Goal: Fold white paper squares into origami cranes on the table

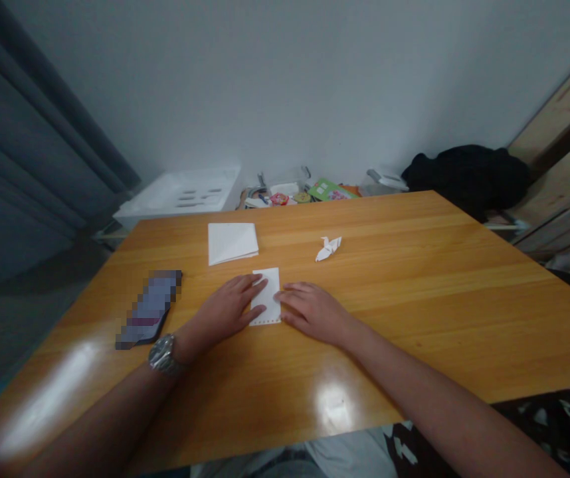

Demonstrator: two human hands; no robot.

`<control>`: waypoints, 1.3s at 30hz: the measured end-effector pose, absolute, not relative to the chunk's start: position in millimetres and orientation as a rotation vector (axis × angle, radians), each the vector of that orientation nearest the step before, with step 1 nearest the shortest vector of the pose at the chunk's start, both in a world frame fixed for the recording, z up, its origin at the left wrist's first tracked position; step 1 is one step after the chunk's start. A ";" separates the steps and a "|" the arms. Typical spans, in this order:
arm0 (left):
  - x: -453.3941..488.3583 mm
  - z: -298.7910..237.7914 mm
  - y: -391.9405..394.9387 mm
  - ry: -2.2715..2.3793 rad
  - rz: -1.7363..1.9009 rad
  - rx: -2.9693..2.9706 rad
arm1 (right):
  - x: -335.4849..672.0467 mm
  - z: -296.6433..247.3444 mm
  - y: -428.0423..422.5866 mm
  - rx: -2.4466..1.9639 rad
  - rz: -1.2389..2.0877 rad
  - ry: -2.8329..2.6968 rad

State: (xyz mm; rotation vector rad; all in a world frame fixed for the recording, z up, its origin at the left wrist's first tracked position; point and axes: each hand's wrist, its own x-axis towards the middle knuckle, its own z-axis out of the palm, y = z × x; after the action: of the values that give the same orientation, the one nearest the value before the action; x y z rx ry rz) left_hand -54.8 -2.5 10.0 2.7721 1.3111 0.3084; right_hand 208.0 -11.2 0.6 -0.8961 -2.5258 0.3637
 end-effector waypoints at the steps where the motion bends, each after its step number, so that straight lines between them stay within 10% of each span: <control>1: -54.5 9.3 -1.9 1.313 0.301 2.775 | 208.6 -0.2 -10.0 -0.886 0.366 -2.522; 39: -44.8 24.9 -9.6 0.917 0.364 2.763 | 207.8 -12.0 -3.0 -0.707 0.315 -2.534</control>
State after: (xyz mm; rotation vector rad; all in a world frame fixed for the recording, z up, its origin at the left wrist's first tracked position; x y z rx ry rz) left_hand -44.8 -9.6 24.9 2.7629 0.9174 0.3644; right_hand 207.8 -3.0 -12.0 -0.7067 -2.5343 0.3148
